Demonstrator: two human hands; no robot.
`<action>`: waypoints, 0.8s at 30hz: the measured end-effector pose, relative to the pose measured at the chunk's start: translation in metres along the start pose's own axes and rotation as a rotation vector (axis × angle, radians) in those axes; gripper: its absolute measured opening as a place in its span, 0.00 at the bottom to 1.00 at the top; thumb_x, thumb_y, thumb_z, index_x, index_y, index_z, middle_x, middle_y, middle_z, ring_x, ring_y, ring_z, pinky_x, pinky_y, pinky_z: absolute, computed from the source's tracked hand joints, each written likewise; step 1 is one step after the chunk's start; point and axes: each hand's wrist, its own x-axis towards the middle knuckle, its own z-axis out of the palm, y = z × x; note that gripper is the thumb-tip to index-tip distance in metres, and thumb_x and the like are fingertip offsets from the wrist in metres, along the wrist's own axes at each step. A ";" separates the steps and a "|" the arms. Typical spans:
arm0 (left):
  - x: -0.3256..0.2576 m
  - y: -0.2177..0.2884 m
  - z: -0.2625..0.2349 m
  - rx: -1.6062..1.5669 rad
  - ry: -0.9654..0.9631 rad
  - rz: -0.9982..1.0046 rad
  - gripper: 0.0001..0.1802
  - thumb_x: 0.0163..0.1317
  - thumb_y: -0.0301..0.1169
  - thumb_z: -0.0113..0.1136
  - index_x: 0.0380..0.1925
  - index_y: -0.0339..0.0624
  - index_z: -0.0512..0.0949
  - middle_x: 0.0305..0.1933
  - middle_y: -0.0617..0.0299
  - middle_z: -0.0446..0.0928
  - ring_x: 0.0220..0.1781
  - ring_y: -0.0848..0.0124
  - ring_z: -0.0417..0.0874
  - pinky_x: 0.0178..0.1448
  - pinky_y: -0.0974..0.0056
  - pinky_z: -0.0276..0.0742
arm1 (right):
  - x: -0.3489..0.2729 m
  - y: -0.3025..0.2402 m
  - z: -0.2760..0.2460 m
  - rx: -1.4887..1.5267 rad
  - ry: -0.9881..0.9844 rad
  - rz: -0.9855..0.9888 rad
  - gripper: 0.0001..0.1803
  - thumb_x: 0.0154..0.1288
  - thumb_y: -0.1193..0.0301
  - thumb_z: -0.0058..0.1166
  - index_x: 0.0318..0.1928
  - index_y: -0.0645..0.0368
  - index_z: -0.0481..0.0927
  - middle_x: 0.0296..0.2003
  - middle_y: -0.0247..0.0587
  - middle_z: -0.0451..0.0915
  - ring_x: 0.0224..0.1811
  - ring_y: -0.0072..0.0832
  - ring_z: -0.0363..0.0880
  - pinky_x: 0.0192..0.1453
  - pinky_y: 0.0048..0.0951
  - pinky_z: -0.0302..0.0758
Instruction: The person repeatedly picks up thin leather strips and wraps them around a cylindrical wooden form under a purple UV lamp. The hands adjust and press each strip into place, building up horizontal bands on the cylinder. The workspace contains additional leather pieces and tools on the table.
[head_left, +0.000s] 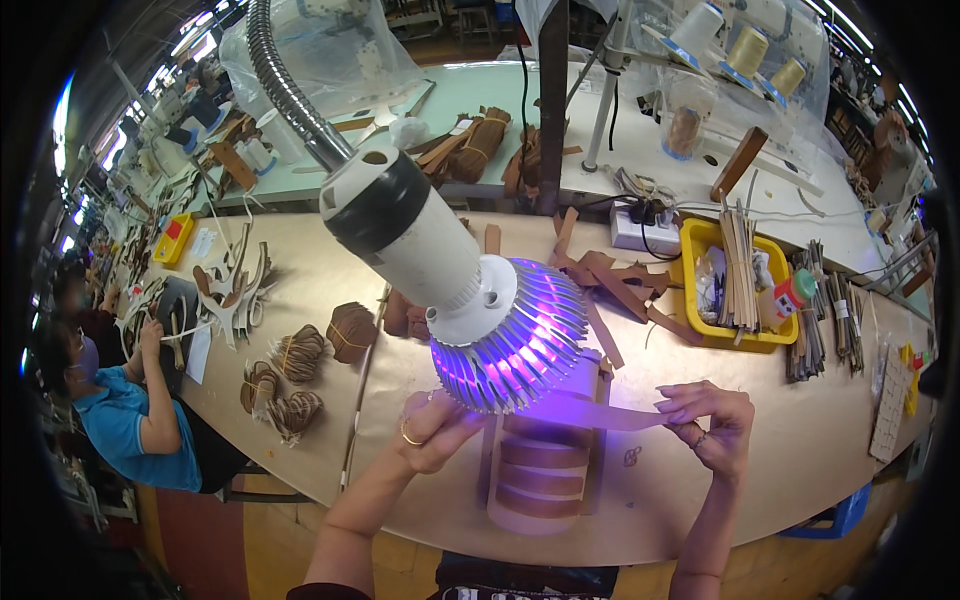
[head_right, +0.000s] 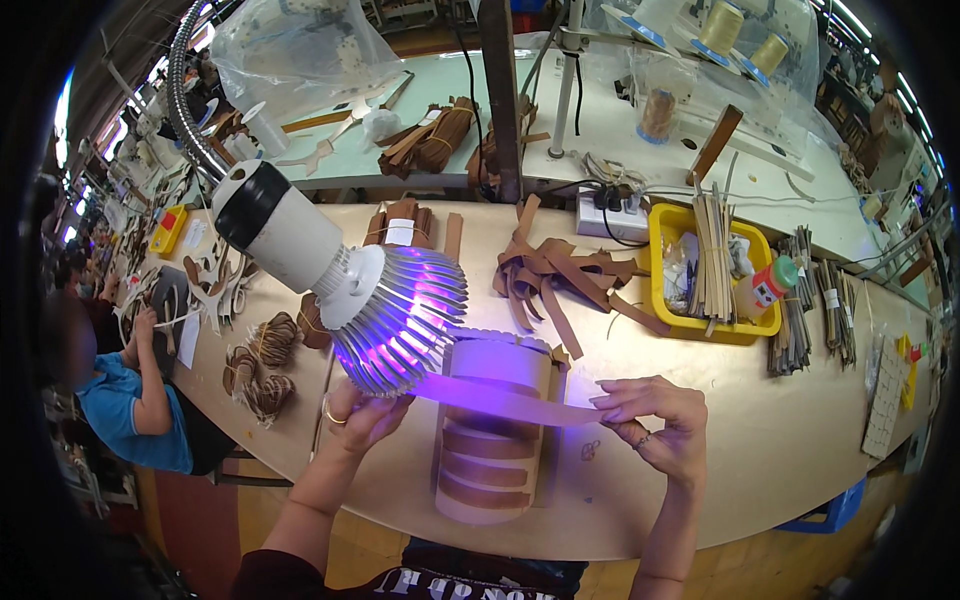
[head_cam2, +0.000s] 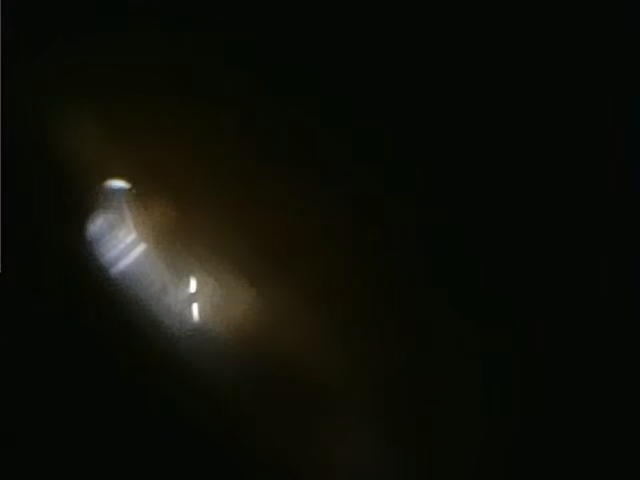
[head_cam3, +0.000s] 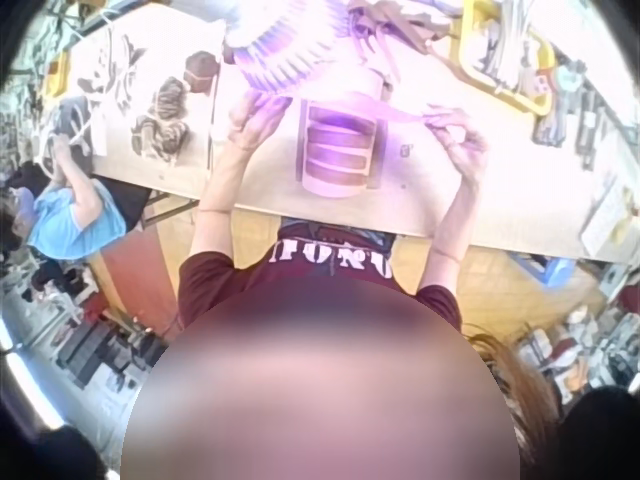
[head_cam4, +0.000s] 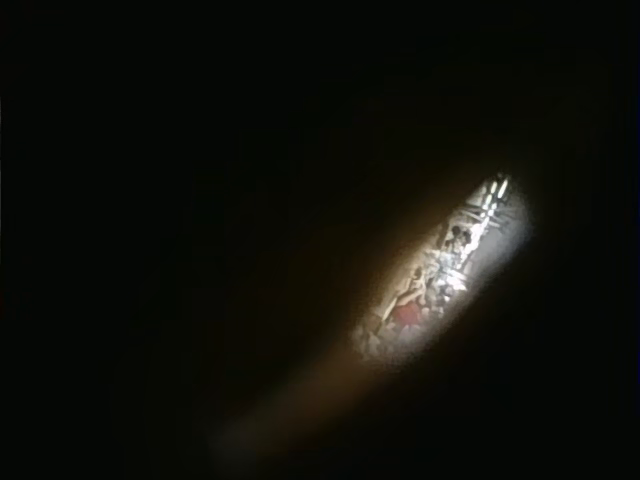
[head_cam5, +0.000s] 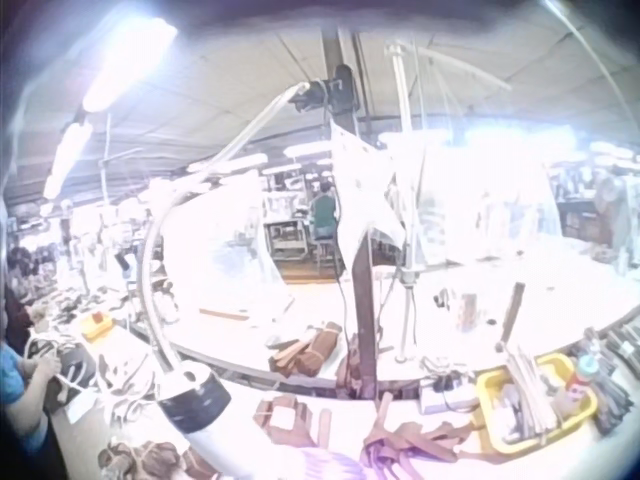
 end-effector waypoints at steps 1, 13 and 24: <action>0.002 0.000 -0.003 -0.018 -0.097 -0.021 0.17 0.44 0.19 0.63 0.39 0.34 0.80 0.47 0.53 0.73 0.37 0.59 0.81 0.32 0.62 0.76 | -0.001 0.002 0.000 0.023 0.021 0.020 0.09 0.45 0.78 0.70 0.29 0.58 0.82 0.34 0.42 0.86 0.44 0.39 0.84 0.51 0.35 0.78; -0.011 -0.011 0.007 -0.075 -0.149 -0.079 0.16 0.34 0.19 0.68 0.30 0.35 0.81 0.39 0.55 0.78 0.34 0.55 0.82 0.37 0.56 0.80 | -0.002 0.015 0.009 -0.065 0.141 0.011 0.09 0.44 0.82 0.67 0.28 0.59 0.81 0.41 0.46 0.84 0.45 0.35 0.80 0.48 0.34 0.76; -0.028 -0.010 0.007 -0.070 -0.243 -0.224 0.19 0.33 0.23 0.72 0.32 0.39 0.80 0.38 0.56 0.77 0.36 0.59 0.80 0.35 0.58 0.77 | -0.002 0.024 0.016 -0.084 0.185 0.109 0.09 0.48 0.86 0.65 0.29 0.61 0.81 0.41 0.49 0.82 0.47 0.34 0.80 0.48 0.30 0.79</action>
